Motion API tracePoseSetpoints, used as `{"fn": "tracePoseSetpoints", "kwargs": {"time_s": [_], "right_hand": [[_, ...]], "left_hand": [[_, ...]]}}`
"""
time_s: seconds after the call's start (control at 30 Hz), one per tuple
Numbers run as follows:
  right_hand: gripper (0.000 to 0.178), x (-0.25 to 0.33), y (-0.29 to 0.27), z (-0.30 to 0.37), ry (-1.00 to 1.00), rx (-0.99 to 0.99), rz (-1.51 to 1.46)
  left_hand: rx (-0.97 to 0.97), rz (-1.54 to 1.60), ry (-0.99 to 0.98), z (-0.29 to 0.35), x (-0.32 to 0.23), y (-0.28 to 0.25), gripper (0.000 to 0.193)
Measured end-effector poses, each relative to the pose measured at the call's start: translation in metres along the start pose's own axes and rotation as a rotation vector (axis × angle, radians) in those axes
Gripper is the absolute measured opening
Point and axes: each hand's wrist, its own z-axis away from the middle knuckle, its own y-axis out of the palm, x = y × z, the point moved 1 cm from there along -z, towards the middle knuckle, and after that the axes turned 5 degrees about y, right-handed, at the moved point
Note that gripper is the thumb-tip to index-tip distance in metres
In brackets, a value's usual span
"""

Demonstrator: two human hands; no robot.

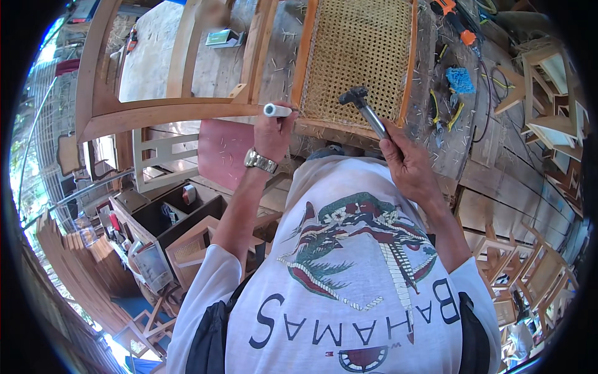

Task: Installing a cane webbing seat onto a wooden chair frame using wedges and a hammer.

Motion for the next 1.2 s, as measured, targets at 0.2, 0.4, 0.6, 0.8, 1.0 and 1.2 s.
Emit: {"fn": "tracePoseSetpoints", "kwargs": {"time_s": [0.2, 0.4, 0.6, 0.8, 1.0, 1.2], "right_hand": [[0.037, 0.025, 0.005, -0.006, -0.016, 0.041, 0.016], [0.042, 0.063, 0.0, 0.002, -0.353, -0.015, -0.163], [0.046, 0.048, 0.025, -0.024, -0.626, -0.065, 0.025], [0.05, 0.027, 0.032, -0.018, -0.648, -0.156, -0.003], [0.048, 0.022, 0.038, -0.031, -0.43, -0.031, 0.13], [0.039, -0.056, -0.002, -0.003, -0.132, -0.37, 0.029]], "left_hand": [[-0.014, -0.116, 0.191, -0.002, 0.005, 0.007, 0.023], [0.07, -0.13, 0.196, -0.006, 0.004, 0.008, 0.025], [0.092, -0.155, 0.185, -0.008, -0.005, 0.009, 0.025], [0.108, -0.138, 0.165, -0.007, -0.008, 0.01, 0.023], [0.17, -0.215, 0.12, -0.006, -0.002, 0.012, 0.02], [-0.094, -0.341, 0.278, -0.03, -0.004, -0.009, 0.02]]}}
